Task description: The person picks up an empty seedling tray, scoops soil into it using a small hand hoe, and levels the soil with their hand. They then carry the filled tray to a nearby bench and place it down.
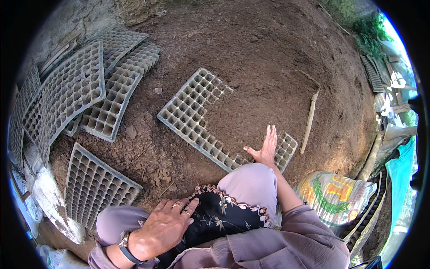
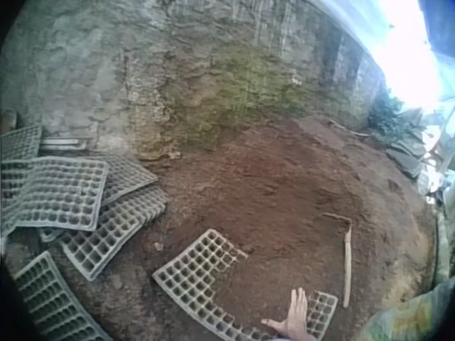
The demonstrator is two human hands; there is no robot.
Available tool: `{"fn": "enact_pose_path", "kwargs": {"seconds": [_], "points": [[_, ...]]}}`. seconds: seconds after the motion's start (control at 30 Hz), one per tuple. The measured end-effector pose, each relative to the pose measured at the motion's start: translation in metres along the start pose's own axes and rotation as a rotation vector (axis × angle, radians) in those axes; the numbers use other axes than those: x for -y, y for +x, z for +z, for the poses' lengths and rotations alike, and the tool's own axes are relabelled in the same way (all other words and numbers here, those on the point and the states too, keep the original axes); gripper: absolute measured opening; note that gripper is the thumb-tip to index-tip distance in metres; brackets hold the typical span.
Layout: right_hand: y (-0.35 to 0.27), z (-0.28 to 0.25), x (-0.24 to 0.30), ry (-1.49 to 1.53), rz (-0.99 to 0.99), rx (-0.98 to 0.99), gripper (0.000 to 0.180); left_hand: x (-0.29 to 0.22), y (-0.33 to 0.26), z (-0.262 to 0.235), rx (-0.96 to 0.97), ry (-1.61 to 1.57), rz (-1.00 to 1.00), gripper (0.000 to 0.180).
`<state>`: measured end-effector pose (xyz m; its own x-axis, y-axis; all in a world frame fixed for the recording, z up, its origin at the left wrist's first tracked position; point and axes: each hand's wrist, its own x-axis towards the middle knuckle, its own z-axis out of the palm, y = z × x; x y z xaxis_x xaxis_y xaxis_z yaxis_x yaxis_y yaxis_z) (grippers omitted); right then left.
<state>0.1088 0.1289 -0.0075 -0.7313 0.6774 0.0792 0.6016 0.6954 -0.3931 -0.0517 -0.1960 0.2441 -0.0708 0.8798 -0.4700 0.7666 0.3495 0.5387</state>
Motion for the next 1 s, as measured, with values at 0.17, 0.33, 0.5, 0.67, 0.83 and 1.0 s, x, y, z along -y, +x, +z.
{"fn": "enact_pose_path", "kwargs": {"seconds": [0.17,0.33,0.5,0.67,0.83,1.0], "points": [[0.044,0.017,0.042,0.158,-0.077,-0.026,0.128,0.000,0.001,-0.001,-0.003,-0.027,0.056,0.048],[0.098,0.034,0.067,0.227,-0.182,0.020,0.126,-0.005,-0.001,0.007,-0.014,-0.040,0.080,0.050],[0.158,0.060,0.089,0.255,-0.328,0.092,0.119,-0.014,-0.010,0.011,0.078,-0.081,0.031,0.050],[0.224,0.078,0.117,0.250,-0.524,0.197,0.101,-0.019,-0.009,0.016,0.050,-0.054,0.056,0.051],[0.243,0.090,0.144,0.177,-0.678,0.319,0.086,-0.014,-0.008,0.018,0.049,-0.044,0.026,0.051],[0.202,0.113,0.171,0.292,-0.799,0.389,0.068,-0.006,0.001,0.019,0.110,-0.052,0.062,0.059]]}}
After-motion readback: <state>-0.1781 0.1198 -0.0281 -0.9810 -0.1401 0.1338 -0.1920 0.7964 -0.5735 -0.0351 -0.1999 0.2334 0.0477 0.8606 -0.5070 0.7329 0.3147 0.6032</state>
